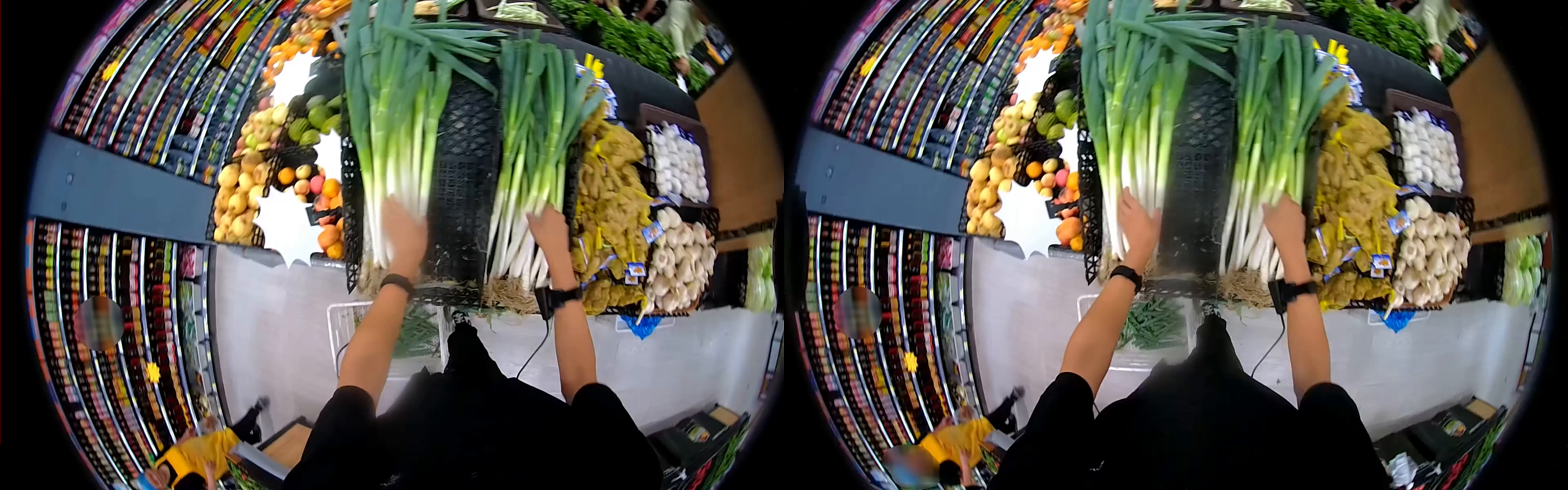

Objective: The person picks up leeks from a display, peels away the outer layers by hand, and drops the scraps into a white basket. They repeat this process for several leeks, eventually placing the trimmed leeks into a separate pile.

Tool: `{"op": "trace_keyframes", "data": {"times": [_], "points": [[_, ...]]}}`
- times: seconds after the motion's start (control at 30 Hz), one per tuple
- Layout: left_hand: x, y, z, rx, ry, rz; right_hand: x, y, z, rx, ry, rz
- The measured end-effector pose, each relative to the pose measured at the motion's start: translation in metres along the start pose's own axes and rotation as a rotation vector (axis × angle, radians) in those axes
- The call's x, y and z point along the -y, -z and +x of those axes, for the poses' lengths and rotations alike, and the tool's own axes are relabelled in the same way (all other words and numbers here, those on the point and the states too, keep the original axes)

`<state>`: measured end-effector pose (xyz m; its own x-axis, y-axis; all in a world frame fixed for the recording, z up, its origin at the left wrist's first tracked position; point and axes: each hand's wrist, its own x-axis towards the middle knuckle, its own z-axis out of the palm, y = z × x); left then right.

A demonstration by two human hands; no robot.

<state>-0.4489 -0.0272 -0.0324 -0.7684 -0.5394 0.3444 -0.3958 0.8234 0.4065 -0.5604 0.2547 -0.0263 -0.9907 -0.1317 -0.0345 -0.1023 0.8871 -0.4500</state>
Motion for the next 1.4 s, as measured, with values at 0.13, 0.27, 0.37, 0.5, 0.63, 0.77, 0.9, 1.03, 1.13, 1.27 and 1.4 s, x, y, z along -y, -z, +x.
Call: {"op": "trace_keyframes", "data": {"times": [0.13, 0.27, 0.37, 0.5, 0.63, 0.77, 0.9, 1.03, 1.13, 1.27, 1.4], "points": [[0.008, -0.007, 0.005, -0.027, 0.040, -0.028, 0.042, 0.033, -0.026, -0.135, 0.078, 0.106], [0.017, -0.009, 0.017, 0.080, 0.173, -0.203, 0.108, 0.009, -0.025, -0.104, 0.219, 0.552], [0.009, 0.007, 0.026, 0.023, 0.215, -0.383, 0.147, -0.057, -0.009, 0.255, 0.159, 1.049], [-0.019, 0.034, 0.016, 0.084, 0.328, -0.706, 0.207, -0.082, 0.034, 0.816, -0.217, 1.494], [-0.030, 0.040, -0.004, 0.286, 0.481, -0.895, 0.257, -0.062, 0.078, 1.017, -0.380, 1.856], [-0.044, 0.105, -0.014, 0.462, 0.552, -0.907, 0.261, -0.048, 0.125, 0.931, -0.421, 1.916], [-0.011, 0.117, -0.058, 0.282, 0.247, -0.800, 0.253, -0.027, 0.152, 1.050, -0.355, 1.787], [0.013, 0.139, -0.088, 0.325, 0.195, -0.915, 0.250, -0.009, 0.140, 1.105, -0.171, 1.823], [0.019, 0.166, -0.113, 0.414, 0.284, -0.987, 0.250, 0.008, 0.124, 1.044, -0.123, 1.911], [0.031, 0.176, -0.141, 0.395, 0.169, -0.916, 0.243, 0.022, 0.129, 0.999, -0.135, 1.831], [0.043, 0.181, -0.167, 0.468, 0.243, -0.971, 0.226, 0.024, 0.139, 1.003, -0.089, 1.793]]}}
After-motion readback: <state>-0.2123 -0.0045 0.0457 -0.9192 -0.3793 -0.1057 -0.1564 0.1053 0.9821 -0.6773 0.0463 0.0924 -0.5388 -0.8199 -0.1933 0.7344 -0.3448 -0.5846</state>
